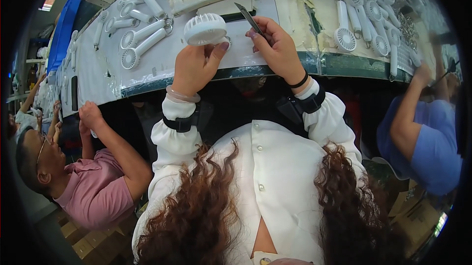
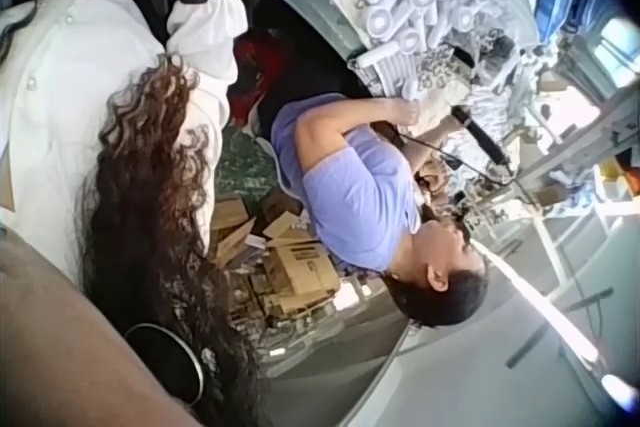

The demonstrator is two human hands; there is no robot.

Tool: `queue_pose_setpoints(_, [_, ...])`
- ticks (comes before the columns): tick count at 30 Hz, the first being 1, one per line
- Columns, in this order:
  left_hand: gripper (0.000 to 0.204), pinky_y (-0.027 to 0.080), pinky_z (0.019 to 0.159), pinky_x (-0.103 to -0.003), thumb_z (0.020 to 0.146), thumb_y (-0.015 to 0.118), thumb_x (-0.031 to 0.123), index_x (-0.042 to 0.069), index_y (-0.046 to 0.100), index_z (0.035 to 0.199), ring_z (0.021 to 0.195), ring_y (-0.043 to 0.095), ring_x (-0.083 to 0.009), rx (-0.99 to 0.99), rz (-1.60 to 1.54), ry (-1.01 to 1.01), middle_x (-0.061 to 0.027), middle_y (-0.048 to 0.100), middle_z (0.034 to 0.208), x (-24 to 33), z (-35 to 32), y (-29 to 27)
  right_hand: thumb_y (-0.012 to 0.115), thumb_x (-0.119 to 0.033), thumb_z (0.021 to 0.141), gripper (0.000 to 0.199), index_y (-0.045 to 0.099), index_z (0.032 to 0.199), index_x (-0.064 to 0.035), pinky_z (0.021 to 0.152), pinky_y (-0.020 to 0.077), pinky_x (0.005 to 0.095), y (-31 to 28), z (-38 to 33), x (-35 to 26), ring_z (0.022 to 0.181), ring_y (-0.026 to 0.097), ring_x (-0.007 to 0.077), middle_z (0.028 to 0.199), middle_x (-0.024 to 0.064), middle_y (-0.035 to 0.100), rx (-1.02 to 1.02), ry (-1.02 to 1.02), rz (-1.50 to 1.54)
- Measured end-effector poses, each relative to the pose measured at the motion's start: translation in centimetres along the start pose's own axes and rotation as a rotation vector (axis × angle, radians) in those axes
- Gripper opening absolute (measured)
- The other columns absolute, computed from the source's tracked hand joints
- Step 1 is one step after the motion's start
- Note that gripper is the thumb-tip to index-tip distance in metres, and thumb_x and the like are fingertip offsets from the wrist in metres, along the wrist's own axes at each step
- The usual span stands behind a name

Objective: The person picks up a handheld fan and uses a tool to trim excess plastic around the edges and the metal ring at the base. They then set it aside, pick up another fan, and repeat the trimming process.

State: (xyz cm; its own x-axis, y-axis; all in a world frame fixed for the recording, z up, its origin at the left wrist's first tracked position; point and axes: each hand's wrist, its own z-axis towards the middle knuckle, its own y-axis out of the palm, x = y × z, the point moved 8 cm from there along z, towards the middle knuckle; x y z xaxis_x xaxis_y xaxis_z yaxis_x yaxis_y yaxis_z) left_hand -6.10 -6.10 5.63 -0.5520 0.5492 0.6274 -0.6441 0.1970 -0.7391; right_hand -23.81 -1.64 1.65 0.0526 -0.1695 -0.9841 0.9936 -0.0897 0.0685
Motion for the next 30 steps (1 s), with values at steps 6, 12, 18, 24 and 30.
queue_pose_setpoints(6, [0.029,0.052,0.068,-0.033,0.092,0.073,0.031,0.005,0.071,0.107,0.070,0.066,-0.0235,0.041,-0.234,0.056,-0.0079,0.071,0.084,0.2,-0.6,0.0,0.058,-0.006,0.099,0.039,0.050,0.137,0.0015,0.077,0.0494,0.0210,0.0,0.0,0.1,0.092,0.060,0.0063,0.111,0.0046,0.067,-0.011,0.005,0.006])
queue_pose_setpoints(12, [0.029,0.054,0.076,-0.032,0.090,0.077,0.017,0.005,0.067,0.114,0.084,0.069,-0.0254,0.168,-0.377,0.086,-0.0107,0.072,0.099,0.2,-1.9,-0.1,0.061,-0.011,0.100,0.030,0.055,0.127,-0.0002,0.069,0.0470,0.0196,-0.1,0.2,0.0,0.081,0.058,0.0049,0.104,0.0031,0.067,-0.004,0.022,-0.035])
queue_pose_setpoints(18, [0.045,0.054,0.076,-0.032,0.087,0.077,0.008,0.008,0.057,0.128,0.087,0.068,-0.0289,0.249,-0.341,0.232,-0.0133,0.069,0.107,2.3,-3.4,-0.2,0.065,-0.019,0.099,0.018,0.058,0.109,-0.0049,0.056,0.0383,0.0160,0.7,0.5,0.0,0.068,0.055,0.0028,0.090,0.0003,0.066,-0.069,0.189,0.216])
queue_pose_setpoints(24, [0.050,0.055,0.071,-0.035,0.079,0.079,0.000,0.010,0.060,0.125,0.083,0.066,-0.0293,0.138,-0.270,0.406,-0.0127,0.067,0.100,4.3,-3.8,0.2,0.064,-0.018,0.099,0.018,0.057,0.111,-0.0068,0.054,0.0357,0.0142,2.0,1.1,1.1,0.066,0.052,0.0015,0.089,0.0013,0.068,-0.069,0.308,0.421])
queue_pose_setpoints(30, [0.045,0.055,0.068,-0.036,0.076,0.075,-0.002,0.011,0.067,0.117,0.079,0.064,-0.0281,0.063,-0.009,0.479,-0.0113,0.066,0.092,4.9,-4.0,1.2,0.062,-0.014,0.098,0.019,0.057,0.115,-0.0068,0.054,0.0366,0.0145,1.6,1.5,1.6,0.066,0.051,0.0010,0.092,0.0019,0.070,0.034,0.238,0.357])
